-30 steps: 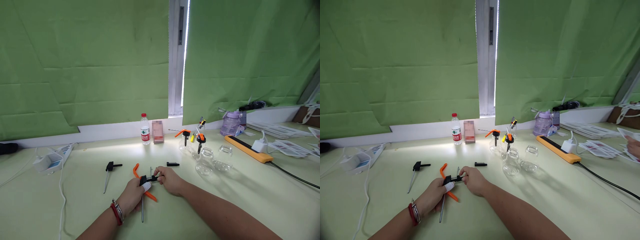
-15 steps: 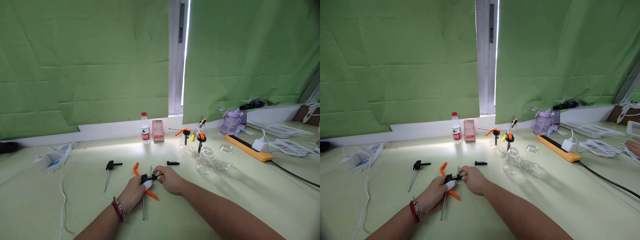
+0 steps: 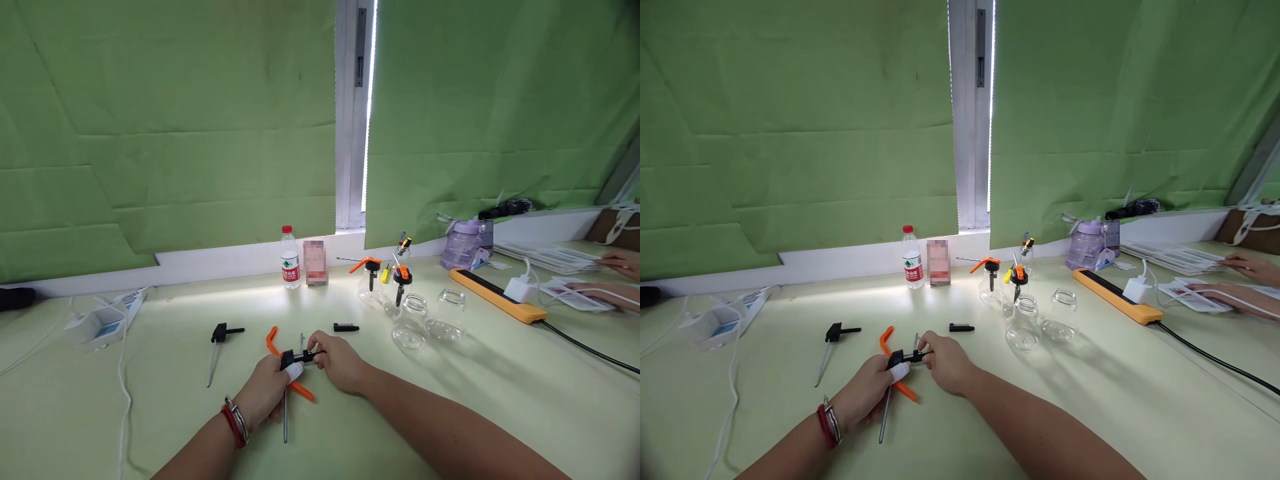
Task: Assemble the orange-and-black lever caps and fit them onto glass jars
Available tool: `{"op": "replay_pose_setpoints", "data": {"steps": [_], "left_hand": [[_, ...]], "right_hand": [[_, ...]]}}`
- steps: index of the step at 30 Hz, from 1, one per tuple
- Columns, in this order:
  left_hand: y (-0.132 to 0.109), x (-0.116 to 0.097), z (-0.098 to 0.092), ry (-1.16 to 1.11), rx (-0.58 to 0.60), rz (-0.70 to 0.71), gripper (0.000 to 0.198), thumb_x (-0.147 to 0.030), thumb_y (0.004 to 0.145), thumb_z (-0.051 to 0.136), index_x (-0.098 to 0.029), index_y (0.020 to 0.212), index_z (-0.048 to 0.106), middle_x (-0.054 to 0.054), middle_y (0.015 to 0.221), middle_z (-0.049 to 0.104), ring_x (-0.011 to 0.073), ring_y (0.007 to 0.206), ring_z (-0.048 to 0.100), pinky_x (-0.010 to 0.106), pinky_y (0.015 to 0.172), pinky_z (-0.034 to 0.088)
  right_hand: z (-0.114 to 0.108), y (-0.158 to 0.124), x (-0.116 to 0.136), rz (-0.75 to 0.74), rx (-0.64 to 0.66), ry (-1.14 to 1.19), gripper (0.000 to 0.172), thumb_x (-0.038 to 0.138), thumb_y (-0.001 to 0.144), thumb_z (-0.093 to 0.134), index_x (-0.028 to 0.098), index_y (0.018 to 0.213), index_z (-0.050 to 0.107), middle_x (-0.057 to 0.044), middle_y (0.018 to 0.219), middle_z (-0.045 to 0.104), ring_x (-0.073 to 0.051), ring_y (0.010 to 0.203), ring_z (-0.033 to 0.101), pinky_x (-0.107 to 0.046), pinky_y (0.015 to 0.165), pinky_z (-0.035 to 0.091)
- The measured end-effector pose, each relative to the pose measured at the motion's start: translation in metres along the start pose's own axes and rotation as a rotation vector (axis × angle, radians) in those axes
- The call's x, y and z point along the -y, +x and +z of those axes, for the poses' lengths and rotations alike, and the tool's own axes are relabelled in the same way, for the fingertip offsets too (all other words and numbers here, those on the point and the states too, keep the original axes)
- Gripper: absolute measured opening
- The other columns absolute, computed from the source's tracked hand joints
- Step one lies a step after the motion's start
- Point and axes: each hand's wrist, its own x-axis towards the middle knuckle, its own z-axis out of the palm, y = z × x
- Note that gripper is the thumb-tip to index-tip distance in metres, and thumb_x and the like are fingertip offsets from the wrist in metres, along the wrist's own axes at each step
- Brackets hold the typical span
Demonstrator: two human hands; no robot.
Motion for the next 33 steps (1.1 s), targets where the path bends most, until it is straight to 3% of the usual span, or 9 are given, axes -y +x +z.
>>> {"op": "replay_pose_setpoints", "data": {"steps": [17,22,27,33], "left_hand": [[0.002,0.001,-0.001,-0.029,0.003,-0.036,0.03,-0.049,0.081,0.046,-0.021,0.069,0.042,-0.007,0.036,0.038,0.0114,0.027,0.037,0.021,0.028,0.024],[0.001,0.003,-0.002,-0.025,0.018,-0.016,0.029,-0.048,0.082,0.044,-0.021,0.071,0.043,-0.006,0.036,0.039,0.011,0.028,0.037,0.021,0.029,0.024],[-0.004,0.002,-0.001,-0.025,0.023,0.019,0.029,-0.048,0.082,0.042,-0.021,0.07,0.041,-0.005,0.037,0.042,0.0114,0.029,0.038,0.022,0.03,0.025],[-0.005,0.006,-0.002,-0.022,0.035,0.055,0.033,-0.053,0.08,0.044,-0.021,0.07,0.04,-0.005,0.044,0.044,0.0122,0.031,0.043,0.023,0.032,0.029]], "right_hand": [[-0.001,-0.002,0.0,0.012,0.0,0.005,0.034,0.009,0.078,0.042,0.026,0.106,0.05,0.002,0.073,0.058,-0.012,0.065,0.052,-0.021,0.057,0.035],[-0.003,-0.003,-0.005,0.004,-0.012,0.038,0.026,0.008,0.076,0.043,0.023,0.097,0.05,0.003,0.071,0.058,-0.012,0.066,0.051,-0.021,0.059,0.035],[-0.025,-0.01,-0.008,0.073,0.05,0.076,0.015,0.012,0.078,0.045,0.02,0.089,0.052,0.002,0.071,0.06,-0.012,0.065,0.052,-0.021,0.06,0.036],[-0.064,-0.014,-0.017,0.221,-0.069,-0.068,0.011,0.014,0.079,0.046,0.017,0.085,0.055,-0.002,0.069,0.06,-0.012,0.061,0.05,-0.023,0.057,0.034]]}}
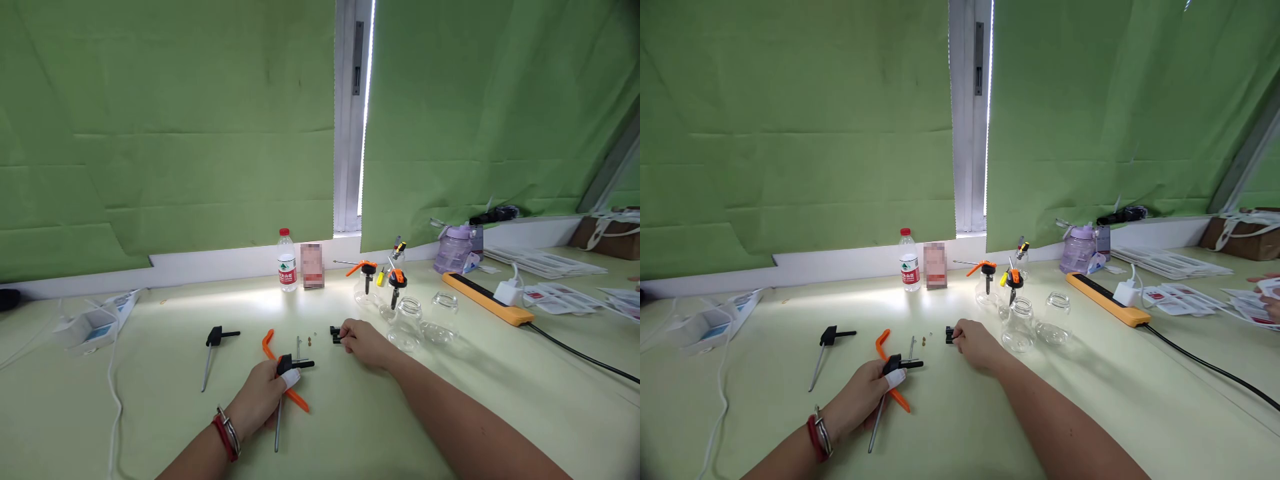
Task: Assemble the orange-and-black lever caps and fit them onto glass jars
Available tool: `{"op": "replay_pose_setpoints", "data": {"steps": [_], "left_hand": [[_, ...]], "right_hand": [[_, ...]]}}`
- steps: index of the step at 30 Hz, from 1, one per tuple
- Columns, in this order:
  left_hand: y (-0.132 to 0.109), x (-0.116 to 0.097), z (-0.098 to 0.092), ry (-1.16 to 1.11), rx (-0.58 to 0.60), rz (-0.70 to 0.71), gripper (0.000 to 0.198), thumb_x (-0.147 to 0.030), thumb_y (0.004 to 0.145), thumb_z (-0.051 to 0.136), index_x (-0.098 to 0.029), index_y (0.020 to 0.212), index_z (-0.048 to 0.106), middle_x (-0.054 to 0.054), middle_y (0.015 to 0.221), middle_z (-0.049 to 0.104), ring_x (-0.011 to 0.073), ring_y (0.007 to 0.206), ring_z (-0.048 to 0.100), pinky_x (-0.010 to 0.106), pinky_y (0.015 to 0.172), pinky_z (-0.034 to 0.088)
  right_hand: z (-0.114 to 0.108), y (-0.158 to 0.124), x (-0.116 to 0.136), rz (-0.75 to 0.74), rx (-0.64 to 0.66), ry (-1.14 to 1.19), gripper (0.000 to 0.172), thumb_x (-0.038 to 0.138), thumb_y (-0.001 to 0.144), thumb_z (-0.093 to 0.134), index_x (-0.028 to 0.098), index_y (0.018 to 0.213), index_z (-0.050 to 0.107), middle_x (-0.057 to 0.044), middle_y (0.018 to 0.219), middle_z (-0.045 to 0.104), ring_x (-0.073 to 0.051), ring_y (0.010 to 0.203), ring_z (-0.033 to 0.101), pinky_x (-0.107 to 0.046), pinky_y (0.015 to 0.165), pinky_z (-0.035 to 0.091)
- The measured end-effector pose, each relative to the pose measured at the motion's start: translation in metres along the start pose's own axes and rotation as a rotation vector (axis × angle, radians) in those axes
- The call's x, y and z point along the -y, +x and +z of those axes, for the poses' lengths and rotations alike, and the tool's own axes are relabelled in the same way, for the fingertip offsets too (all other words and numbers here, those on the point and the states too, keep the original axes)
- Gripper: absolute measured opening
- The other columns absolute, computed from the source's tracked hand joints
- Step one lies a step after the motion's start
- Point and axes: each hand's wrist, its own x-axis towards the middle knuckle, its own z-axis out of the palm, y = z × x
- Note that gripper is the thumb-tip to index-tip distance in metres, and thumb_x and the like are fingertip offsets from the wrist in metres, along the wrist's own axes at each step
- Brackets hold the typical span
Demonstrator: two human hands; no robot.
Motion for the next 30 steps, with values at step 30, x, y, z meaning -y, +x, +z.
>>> {"op": "replay_pose_setpoints", "data": {"steps": [30], "left_hand": [[-0.001,-0.004,0.0,0.026,0.039,-0.013,0.031,-0.052,0.079,0.044,-0.022,0.071,0.04,-0.005,0.047,0.046,0.012,0.032,0.042,0.022,0.032,0.028]], "right_hand": [[-0.026,0.004,0.007,-0.004,-0.241,-0.222,0.023,0.029,0.084,0.046,0.018,0.071,0.061,-0.004,0.072,0.062,-0.015,0.067,0.054,-0.025,0.059,0.034]]}}
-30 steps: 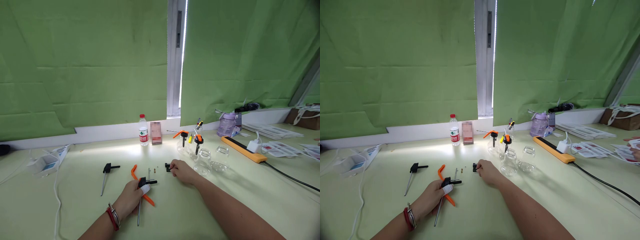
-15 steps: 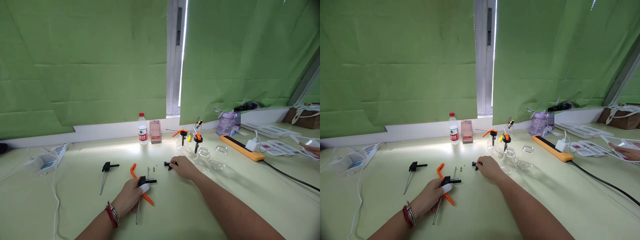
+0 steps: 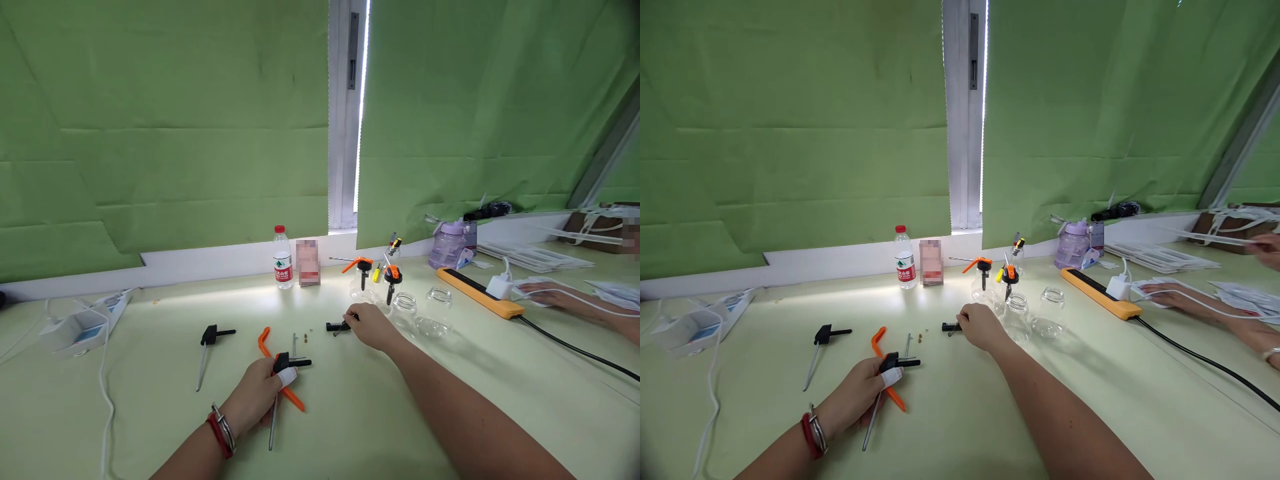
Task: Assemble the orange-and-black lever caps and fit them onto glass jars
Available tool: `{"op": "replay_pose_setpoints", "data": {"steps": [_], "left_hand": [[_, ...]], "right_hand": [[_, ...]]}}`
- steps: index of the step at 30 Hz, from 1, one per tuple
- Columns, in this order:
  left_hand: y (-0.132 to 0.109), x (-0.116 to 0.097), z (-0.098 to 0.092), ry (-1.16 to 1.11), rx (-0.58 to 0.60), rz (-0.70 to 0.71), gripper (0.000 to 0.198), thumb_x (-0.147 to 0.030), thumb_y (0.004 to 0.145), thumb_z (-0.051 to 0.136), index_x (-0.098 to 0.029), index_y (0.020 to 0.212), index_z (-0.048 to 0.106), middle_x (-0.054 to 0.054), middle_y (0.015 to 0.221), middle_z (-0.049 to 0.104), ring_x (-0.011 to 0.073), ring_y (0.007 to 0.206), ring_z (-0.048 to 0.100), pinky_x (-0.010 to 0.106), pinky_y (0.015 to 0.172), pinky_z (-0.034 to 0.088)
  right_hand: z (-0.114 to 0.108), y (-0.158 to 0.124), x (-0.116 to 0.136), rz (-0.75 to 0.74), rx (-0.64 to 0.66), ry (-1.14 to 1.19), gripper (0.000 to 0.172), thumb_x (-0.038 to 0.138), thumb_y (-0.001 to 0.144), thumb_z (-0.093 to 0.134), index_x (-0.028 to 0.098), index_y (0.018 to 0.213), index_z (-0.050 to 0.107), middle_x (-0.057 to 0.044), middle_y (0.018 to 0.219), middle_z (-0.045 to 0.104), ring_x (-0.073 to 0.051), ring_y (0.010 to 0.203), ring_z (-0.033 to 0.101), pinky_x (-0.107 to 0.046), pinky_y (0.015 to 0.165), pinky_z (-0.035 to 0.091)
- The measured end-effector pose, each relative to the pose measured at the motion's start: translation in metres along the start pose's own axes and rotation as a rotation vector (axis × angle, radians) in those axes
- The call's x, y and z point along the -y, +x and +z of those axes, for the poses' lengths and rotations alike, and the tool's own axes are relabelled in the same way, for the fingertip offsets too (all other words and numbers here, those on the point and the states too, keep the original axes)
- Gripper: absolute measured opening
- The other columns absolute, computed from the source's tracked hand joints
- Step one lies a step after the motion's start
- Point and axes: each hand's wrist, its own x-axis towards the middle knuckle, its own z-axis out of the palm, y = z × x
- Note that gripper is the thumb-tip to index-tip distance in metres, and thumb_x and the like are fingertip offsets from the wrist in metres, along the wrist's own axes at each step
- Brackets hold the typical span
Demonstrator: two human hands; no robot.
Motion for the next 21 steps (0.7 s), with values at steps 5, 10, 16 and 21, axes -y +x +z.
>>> {"op": "replay_pose_setpoints", "data": {"steps": [5,10,16,21], "left_hand": [[0.001,0.001,0.0,-0.001,-0.003,-0.002,0.032,-0.053,0.078,0.045,-0.022,0.072,0.042,-0.005,0.047,0.045,0.0121,0.032,0.042,0.023,0.032,0.028],[-0.001,-0.002,0.0,-0.002,0.003,0.003,0.034,-0.054,0.078,0.044,-0.021,0.072,0.043,-0.005,0.046,0.045,0.0113,0.031,0.041,0.022,0.033,0.028],[0.0,0.001,0.0,-0.009,0.005,0.008,0.031,-0.051,0.079,0.044,-0.021,0.073,0.043,-0.005,0.044,0.046,0.0126,0.031,0.043,0.023,0.033,0.029],[0.0,0.001,0.0,-0.014,0.011,0.011,0.03,-0.05,0.08,0.044,-0.021,0.073,0.041,-0.005,0.042,0.045,0.012,0.032,0.041,0.022,0.033,0.029]], "right_hand": [[0.003,0.001,-0.005,0.054,-0.008,0.032,0.025,0.031,0.083,0.047,0.017,0.064,0.056,-0.004,0.067,0.059,-0.014,0.061,0.05,-0.024,0.055,0.033],[0.005,0.003,-0.01,0.12,-0.001,0.082,0.027,0.033,0.083,0.044,0.017,0.065,0.056,-0.003,0.065,0.056,-0.013,0.056,0.047,-0.023,0.05,0.032],[0.005,0.005,-0.011,0.168,-0.009,0.107,0.025,0.031,0.082,0.043,0.017,0.066,0.057,-0.003,0.067,0.056,-0.012,0.054,0.046,-0.023,0.048,0.031],[0.005,0.006,-0.012,0.167,-0.033,0.094,0.023,0.028,0.08,0.044,0.016,0.067,0.059,-0.005,0.07,0.059,-0.014,0.058,0.049,-0.024,0.049,0.032]]}}
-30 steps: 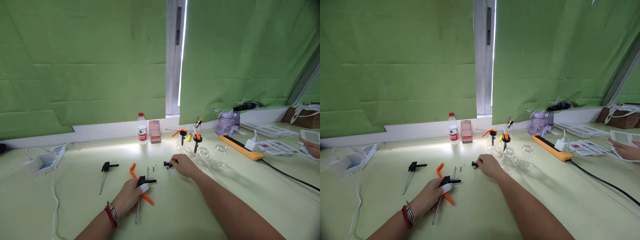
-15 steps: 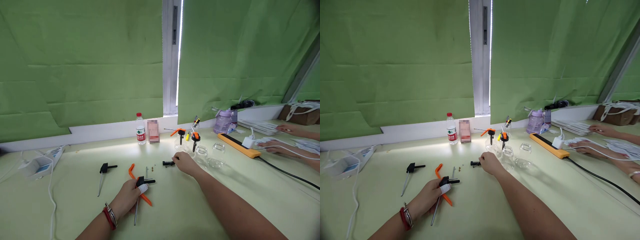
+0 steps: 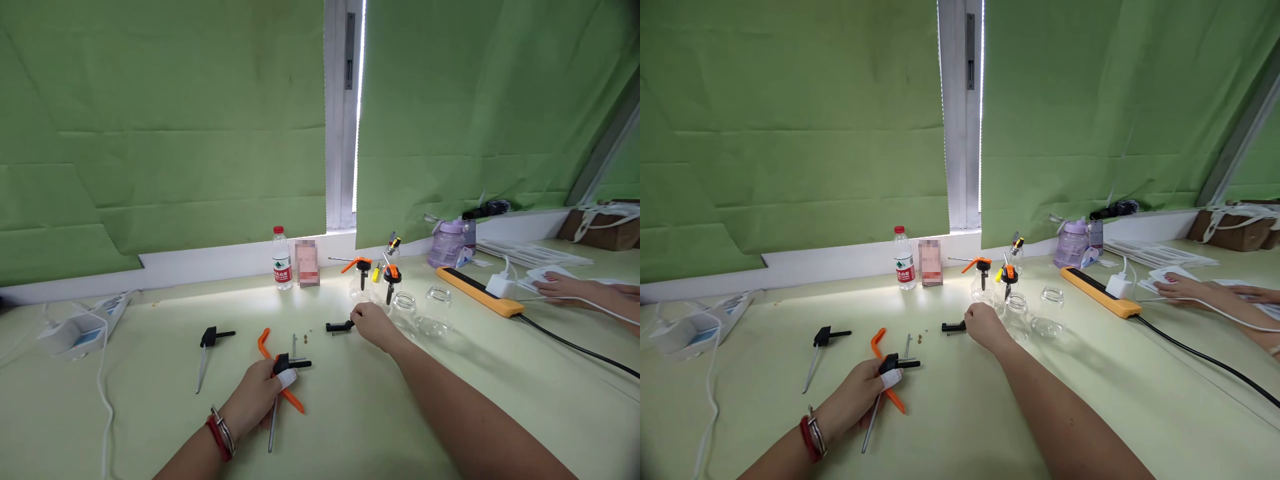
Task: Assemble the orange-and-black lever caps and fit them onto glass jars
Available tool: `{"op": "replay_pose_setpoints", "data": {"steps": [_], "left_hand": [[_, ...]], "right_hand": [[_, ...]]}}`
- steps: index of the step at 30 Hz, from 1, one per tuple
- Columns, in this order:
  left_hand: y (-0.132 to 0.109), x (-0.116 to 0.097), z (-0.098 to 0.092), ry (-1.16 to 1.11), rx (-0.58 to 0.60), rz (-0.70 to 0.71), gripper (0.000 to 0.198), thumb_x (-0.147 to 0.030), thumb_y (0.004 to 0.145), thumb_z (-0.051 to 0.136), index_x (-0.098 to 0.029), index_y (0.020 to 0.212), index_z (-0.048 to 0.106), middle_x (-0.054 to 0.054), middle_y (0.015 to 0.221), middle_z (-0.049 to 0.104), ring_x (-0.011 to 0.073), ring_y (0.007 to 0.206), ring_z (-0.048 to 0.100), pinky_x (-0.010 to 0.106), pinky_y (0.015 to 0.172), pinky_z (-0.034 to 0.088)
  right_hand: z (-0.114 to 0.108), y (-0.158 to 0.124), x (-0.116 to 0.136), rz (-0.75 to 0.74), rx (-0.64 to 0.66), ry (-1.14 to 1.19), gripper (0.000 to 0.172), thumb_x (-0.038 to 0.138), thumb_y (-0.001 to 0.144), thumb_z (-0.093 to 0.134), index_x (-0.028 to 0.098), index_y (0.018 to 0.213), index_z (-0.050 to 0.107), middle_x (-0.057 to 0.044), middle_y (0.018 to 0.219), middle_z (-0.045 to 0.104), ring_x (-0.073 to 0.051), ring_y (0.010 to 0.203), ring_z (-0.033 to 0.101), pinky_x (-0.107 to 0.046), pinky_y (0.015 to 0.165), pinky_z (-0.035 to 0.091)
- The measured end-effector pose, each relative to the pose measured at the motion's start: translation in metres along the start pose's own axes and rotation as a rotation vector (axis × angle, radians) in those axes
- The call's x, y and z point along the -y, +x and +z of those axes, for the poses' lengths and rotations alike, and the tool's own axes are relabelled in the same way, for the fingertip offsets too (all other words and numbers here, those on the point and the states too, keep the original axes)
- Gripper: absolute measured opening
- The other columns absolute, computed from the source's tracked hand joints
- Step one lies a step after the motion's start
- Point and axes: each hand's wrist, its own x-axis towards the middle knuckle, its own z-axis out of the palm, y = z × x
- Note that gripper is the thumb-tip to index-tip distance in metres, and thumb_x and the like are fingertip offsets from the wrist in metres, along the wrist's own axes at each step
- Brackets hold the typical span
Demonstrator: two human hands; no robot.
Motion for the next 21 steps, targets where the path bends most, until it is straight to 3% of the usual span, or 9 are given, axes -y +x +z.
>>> {"op": "replay_pose_setpoints", "data": {"steps": [6,9,12,21], "left_hand": [[0.0,0.0,0.0,0.008,-0.019,0.001,0.031,-0.051,0.08,0.044,-0.02,0.073,0.042,-0.006,0.045,0.044,0.0099,0.031,0.04,0.021,0.032,0.027],[0.001,0.003,0.001,0.009,-0.02,0.001,0.033,-0.052,0.079,0.044,-0.02,0.073,0.041,-0.006,0.046,0.044,0.0098,0.032,0.041,0.021,0.032,0.028],[0.002,0.004,0.001,0.007,-0.023,0.005,0.034,-0.053,0.079,0.044,-0.02,0.072,0.041,-0.006,0.046,0.045,0.01,0.032,0.042,0.021,0.033,0.029],[-0.001,0.0,0.001,0.015,-0.03,-0.001,0.03,-0.049,0.08,0.044,-0.021,0.07,0.039,-0.006,0.044,0.043,0.0111,0.031,0.041,0.022,0.032,0.029]], "right_hand": [[-0.001,-0.002,-0.001,-0.053,0.068,0.012,0.029,0.036,0.082,0.045,0.016,0.076,0.065,-0.005,0.07,0.062,-0.014,0.058,0.051,-0.024,0.049,0.035],[0.001,-0.006,-0.002,-0.114,0.171,0.01,0.017,0.033,0.068,0.065,0.019,0.076,0.069,-0.001,0.07,0.065,-0.014,0.061,0.055,-0.023,0.053,0.038],[0.004,-0.008,-0.002,-0.162,0.232,-0.021,0.017,0.027,0.056,0.074,0.02,0.071,0.07,0.0,0.069,0.066,-0.014,0.062,0.057,-0.022,0.054,0.039],[0.015,-0.006,-0.001,-0.309,0.125,-0.111,0.016,0.026,0.06,0.073,0.022,0.075,0.071,-0.001,0.089,0.063,-0.019,0.087,0.056,-0.027,0.073,0.042]]}}
